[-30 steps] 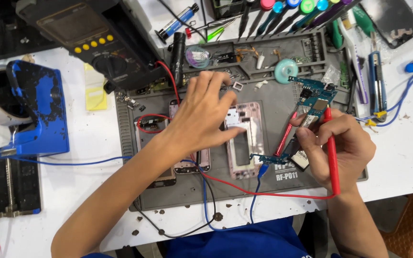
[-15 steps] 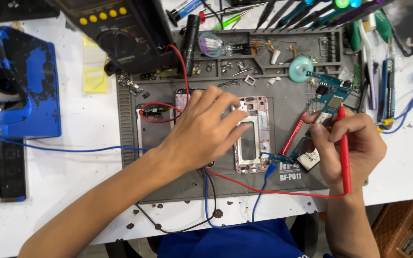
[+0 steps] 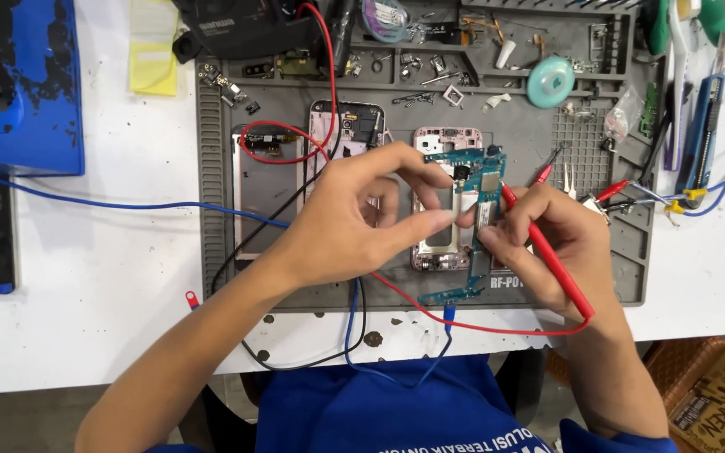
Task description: Testing internal phone components with a multimeter and screwing the motherboard into the frame.
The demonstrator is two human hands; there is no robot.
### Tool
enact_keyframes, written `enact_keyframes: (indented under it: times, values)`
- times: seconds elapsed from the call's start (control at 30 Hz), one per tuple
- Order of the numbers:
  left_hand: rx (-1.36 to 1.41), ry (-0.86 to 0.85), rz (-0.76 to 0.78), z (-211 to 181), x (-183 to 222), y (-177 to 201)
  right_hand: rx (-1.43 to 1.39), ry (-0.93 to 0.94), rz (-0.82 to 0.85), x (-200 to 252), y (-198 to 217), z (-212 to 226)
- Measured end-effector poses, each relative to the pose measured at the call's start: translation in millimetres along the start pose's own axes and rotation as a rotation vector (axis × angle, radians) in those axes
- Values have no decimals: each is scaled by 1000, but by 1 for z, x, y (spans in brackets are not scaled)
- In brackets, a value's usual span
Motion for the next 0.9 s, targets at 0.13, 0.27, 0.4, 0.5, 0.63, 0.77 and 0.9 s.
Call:
enact_keyframes:
  times: [0.13,0.27,0.4,0.5,0.63,0.77,0.9]
  values:
    - [-9,16,-71,6,1,-5,29,-3,5,2,-1,4]
    - [43,-1,-102,20,-1,-8,-10,-18,11,2,-2,6]
    - [153,62,-67,21,0,-9,-50,-62,22,1,-7,11]
    - [215,60,-113,25,0,-12,8,-31,40,1,-7,9]
    - [233,33,-117,29,1,-14,28,-22,53,1,-7,8]
    - [206,28,-158,28,1,-15,33,-39,49,0,-6,9]
    - [238,11,-207,33,1,-19,61,-34,50,0,-8,12]
Point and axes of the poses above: each hand's wrist, its own x-axis away from the middle knuckle, its own y-axis out of the back of the hand, z = x × y, the point moved 1 cm from there along -x, towards the middle knuckle, and after that the axes turned 10 degrees about y, right-handed, at the moved point
